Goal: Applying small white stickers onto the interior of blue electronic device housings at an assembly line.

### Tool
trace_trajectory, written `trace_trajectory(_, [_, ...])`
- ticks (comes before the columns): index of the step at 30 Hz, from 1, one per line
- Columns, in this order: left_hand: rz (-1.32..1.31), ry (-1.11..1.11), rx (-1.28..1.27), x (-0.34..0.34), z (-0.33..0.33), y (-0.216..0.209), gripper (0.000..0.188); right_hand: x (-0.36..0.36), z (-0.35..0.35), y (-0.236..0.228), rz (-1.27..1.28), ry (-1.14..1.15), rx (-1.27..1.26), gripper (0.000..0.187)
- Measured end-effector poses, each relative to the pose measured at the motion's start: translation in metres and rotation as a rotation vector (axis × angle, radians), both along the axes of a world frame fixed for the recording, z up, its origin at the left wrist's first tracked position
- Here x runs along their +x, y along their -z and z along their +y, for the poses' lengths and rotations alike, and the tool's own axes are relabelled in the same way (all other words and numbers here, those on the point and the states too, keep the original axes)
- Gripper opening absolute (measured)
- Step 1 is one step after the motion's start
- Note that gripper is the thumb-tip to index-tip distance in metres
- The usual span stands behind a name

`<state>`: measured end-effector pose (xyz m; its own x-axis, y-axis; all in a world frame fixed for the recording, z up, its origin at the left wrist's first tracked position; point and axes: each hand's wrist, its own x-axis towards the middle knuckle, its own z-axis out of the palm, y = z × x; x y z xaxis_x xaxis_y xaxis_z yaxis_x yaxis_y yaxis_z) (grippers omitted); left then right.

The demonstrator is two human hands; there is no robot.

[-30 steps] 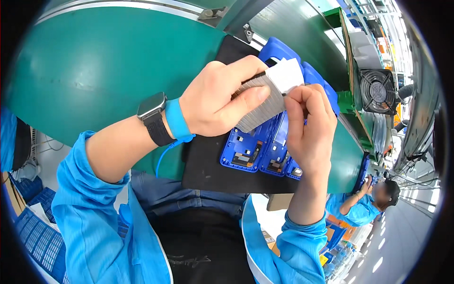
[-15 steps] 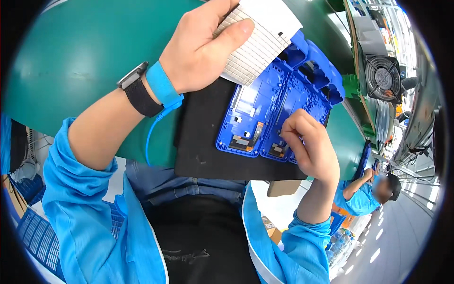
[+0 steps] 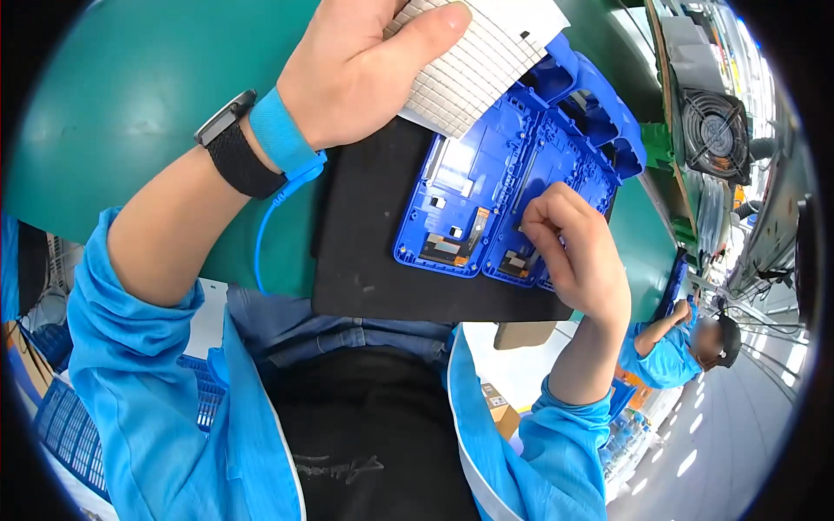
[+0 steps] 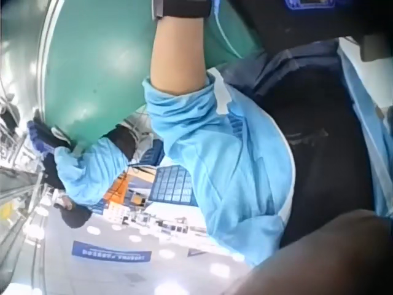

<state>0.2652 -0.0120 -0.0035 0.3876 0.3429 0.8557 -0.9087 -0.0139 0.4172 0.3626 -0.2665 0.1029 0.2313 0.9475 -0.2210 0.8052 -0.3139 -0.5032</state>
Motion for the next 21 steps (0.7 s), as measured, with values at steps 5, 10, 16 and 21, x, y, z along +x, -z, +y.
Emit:
trace_trajectory(5, [0.029,0.004,-0.007,-0.0004,0.0005,0.0006,0.020,-0.0009,0.0011,0.0009,-0.004,0.002,0.004,0.007])
trace_trajectory(10, [0.034,0.111,-0.081,-0.0010,-0.0023,-0.0009,0.019,-0.0013,0.0017,0.0010,-0.013,0.001,0.003,0.007])
trace_trajectory(16, [0.017,0.066,-0.049,0.0006,-0.0014,0.0006,0.019,-0.0009,0.0024,0.0014,-0.034,-0.017,0.002,0.007])
trace_trajectory(21, [0.024,0.054,-0.043,-0.0009,-0.0026,0.0005,0.020,-0.0059,0.0010,0.0010,-0.051,0.036,-0.001,0.008])
